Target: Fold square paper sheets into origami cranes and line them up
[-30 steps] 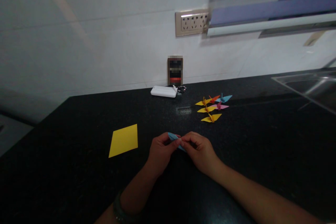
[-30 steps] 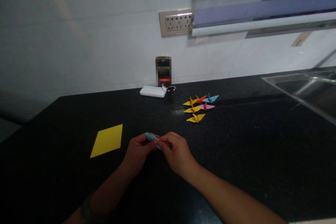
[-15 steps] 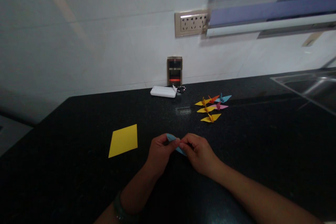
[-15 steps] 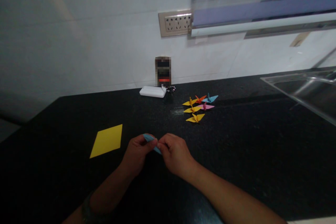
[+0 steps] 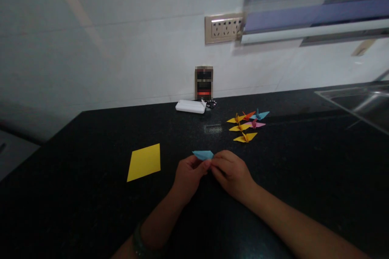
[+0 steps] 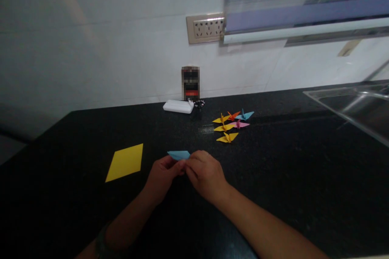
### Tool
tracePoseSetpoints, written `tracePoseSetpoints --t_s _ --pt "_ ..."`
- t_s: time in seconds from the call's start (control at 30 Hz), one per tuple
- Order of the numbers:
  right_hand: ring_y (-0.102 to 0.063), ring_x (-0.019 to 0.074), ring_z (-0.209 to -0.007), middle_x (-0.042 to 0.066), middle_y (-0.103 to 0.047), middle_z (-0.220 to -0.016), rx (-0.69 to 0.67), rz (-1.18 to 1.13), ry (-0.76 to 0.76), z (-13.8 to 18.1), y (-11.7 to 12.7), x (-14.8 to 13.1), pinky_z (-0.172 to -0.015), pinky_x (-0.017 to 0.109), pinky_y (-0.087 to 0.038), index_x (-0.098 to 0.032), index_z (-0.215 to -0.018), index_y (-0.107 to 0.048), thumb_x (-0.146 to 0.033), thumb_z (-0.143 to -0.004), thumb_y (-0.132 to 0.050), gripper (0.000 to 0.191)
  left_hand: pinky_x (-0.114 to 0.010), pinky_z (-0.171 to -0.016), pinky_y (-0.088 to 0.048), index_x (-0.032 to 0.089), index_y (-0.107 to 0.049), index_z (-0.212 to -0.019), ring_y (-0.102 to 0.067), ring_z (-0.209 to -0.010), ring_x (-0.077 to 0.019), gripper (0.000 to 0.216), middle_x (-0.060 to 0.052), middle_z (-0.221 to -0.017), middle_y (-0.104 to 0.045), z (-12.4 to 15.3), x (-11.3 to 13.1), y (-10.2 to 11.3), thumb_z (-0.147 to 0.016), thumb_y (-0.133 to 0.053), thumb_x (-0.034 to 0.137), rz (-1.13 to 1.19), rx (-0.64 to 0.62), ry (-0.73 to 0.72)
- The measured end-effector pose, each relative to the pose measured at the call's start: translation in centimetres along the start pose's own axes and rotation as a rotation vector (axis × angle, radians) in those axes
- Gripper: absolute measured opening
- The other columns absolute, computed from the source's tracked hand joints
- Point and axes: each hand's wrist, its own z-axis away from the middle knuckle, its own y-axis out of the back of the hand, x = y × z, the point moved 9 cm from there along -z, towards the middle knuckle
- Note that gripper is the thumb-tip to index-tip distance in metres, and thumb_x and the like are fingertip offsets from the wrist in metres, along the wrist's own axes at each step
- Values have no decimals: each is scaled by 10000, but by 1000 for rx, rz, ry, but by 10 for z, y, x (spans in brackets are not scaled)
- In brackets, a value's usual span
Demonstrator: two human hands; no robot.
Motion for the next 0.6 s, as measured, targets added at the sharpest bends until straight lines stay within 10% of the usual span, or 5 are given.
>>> tracePoseSetpoints --t_s 0.6 --pt "-506 120 -632 21 -534 -708 132 -152 -270 2 8 26 -539 226 -406 -174 -757 -564 -151 -744 -553 29 -244 -614 -441 152 -676 -781 -587 -652 -146 217 -29 -686 -666 -1 2 5 -691 -613 339 -192 43 -61"
